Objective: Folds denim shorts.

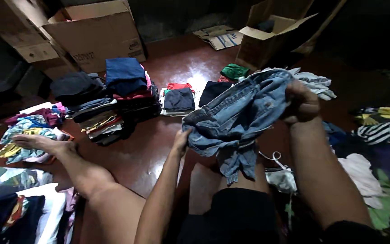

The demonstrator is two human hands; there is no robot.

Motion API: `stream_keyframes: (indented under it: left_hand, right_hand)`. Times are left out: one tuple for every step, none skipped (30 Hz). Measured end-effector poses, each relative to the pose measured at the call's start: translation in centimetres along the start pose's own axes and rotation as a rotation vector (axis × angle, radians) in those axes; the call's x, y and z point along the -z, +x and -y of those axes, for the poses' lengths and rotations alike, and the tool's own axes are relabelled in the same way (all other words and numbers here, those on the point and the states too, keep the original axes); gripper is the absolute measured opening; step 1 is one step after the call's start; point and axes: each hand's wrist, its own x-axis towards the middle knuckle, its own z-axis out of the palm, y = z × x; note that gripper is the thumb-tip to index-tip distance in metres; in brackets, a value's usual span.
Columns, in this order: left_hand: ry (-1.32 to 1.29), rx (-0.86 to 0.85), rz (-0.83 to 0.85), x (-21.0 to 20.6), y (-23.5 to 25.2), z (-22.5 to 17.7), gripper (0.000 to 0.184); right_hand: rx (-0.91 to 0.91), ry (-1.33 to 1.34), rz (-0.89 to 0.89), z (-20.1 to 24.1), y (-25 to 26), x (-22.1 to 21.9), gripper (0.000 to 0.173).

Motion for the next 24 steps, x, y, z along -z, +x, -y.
stream_keyframes:
  left_hand:
    - [0.088, -0.072, -0.053, 1.3, -0.5, -1.2, 0.033]
    - [0.201, -0.163, -0.097, 2.8, -1.1, -2.7, 0.031]
    - [0.33, -0.267, -0.156, 4.3, -1.7, -4.5, 0.028]
    - [0.452, -0.36, -0.224, 5.4, -2.4, -6.6, 0.024]
    - [0.545, -0.418, -0.293, 6.0, -3.4, -9.0, 0.022]
    - [0.631, -0.457, -0.345, 6.4, -4.3, -11.4, 0.026]
    - [0.724, -0.48, -0.368, 6.7, -5.1, -13.8, 0.035]
    - [0.808, -0.494, -0.369, 6.8, -6.0, -16.1, 0.041]
    - [0.881, -0.507, -0.364, 6.8, -7.1, -18.3, 0.039]
    - [0.945, -0.517, -0.356, 6.6, -8.4, -20.4, 0.03]
    - [0.996, -0.5, -0.35, 6.5, -9.3, -22.4, 0.025]
    - [1.047, -0.479, -0.336, 6.6, -10.1, -24.2, 0.024]
    - [1.091, -0.46, -0.328, 6.9, -10.7, -25.8, 0.023]
    - [1.123, -0.442, -0.32, 7.2, -11.4, -27.1, 0.022]
    - [1.146, -0.424, -0.307, 7.6, -12.1, -28.3, 0.021]
    - [1.158, -0.415, -0.288, 8.0, -12.9, -29.2, 0.02]
    - [1.156, -0.417, -0.273, 8.5, -13.8, -29.8, 0.019]
    - [1.133, -0.431, -0.248, 9.1, -14.7, -30.1, 0.018]
    - [1.102, -0.455, -0.198, 9.9, -15.7, -30.3, 0.017]
    - [1.065, -0.49, -0.133, 10.7, -16.5, -30.3, 0.014]
    - [1.014, -0.527, -0.06, 11.5, -17.2, -30.4, 0.013]
    - [0.958, -0.543, 0.005, 11.9, -17.8, -30.4, 0.014]
    - [0.906, -0.535, 0.045, 11.9, -18.3, -30.4, 0.018]
    - [0.864, -0.503, 0.051, 11.6, -18.4, -30.5, 0.024]
  right_hand:
    - [-0.033, -0.121, -0.078, 0.7, -0.1, 0.8, 0.018]
    - [-0.057, -0.251, -0.166, 1.2, 0.0, 1.5, 0.017]
    - [-0.074, -0.417, -0.296, 1.4, 0.0, 1.7, 0.015]
    - [-0.099, -0.63, -0.43, 1.4, 0.0, 1.5, 0.01]
    - [-0.147, -0.881, -0.524, 1.5, 0.1, 0.9, 0.008]
    - [-0.14, -1.117, -0.568, 1.1, 0.3, 1.5, 0.017]
    - [-0.121, -1.313, -0.566, 0.9, 0.6, 1.9, 0.023]
    - [-0.132, -1.455, -0.552, 0.7, 0.8, 1.9, 0.026]
    - [-0.16, -1.542, -0.531, 0.5, 1.0, 1.4, 0.027]
    - [-0.187, -1.588, -0.504, 0.3, 1.6, 0.8, 0.027]
    - [-0.21, -1.607, -0.469, 0.1, 2.2, 0.1, 0.027]
    - [-0.224, -1.6, -0.426, 0.0, 2.9, -0.3, 0.026]
    - [-0.237, -1.575, -0.372, 0.1, 3.5, -0.6, 0.025]
    - [-0.242, -1.51, -0.309, 0.2, 4.0, -1.1, 0.025]
    - [-0.229, -1.396, -0.23, 0.4, 4.2, -1.5, 0.023]
    - [-0.16, -1.245, -0.119, 0.4, 4.3, -0.9, 0.02]
    - [-0.086, -1.078, 0.009, 0.4, 4.3, -0.2, 0.02]
    - [-0.016, -0.895, 0.144, 0.4, 4.1, 0.0, 0.025]
    - [0.045, -0.712, 0.268, 0.5, 3.9, -0.2, 0.03]
    - [0.09, -0.556, 0.345, 0.5, 3.8, -0.5, 0.03]
    - [0.127, -0.445, 0.364, 0.5, 3.8, -0.9, 0.029]
    - [0.159, -0.359, 0.351, 0.3, 3.7, -1.4, 0.028]
    - [0.172, -0.304, 0.255, 0.0, 3.5, -2.3, 0.027]
    - [0.157, -0.266, 0.107, -0.6, 3.3, -3.4, 0.029]
